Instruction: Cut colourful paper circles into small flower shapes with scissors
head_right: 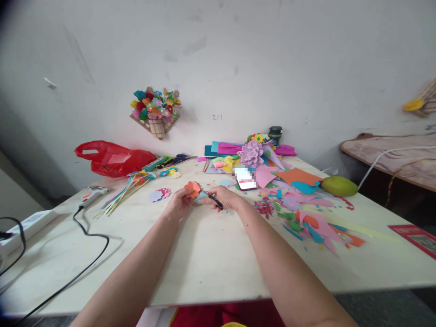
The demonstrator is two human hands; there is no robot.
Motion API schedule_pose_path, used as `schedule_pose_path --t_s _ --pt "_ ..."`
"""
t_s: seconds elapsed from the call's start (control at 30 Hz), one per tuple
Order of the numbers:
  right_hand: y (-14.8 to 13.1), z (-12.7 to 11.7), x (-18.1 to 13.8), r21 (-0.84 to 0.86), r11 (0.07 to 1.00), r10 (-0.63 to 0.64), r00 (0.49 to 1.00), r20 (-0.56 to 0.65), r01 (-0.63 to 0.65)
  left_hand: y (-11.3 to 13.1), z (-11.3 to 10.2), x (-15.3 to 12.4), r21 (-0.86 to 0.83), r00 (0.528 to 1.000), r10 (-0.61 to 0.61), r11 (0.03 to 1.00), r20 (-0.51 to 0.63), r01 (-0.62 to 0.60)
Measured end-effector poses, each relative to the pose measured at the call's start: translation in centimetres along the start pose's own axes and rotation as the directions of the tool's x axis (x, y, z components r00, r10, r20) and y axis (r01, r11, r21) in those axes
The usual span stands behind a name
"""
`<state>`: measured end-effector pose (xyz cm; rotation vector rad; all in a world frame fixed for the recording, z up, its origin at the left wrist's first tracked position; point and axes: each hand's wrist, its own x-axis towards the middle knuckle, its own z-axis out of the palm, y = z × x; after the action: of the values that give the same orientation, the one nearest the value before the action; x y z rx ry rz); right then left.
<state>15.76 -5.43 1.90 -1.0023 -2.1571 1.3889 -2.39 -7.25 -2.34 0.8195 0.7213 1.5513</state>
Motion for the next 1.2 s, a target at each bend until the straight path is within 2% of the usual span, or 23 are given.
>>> schedule_pose_path --t_s 0.43,1.2 --pt "0.4 -0.2 0.2 0.014 1.0 -0.005 0.999 0.041 0.004 0.2 -0.1 0.1 0.024 0.998 -0.035 0.999 -0.044 0.036" --pt "1.5 -0.8 0.6 0.022 1.0 -0.015 0.996 0.092 0.013 0.3 -0.1 0.0 0.043 0.998 -0.051 0.998 -0.033 0.052"
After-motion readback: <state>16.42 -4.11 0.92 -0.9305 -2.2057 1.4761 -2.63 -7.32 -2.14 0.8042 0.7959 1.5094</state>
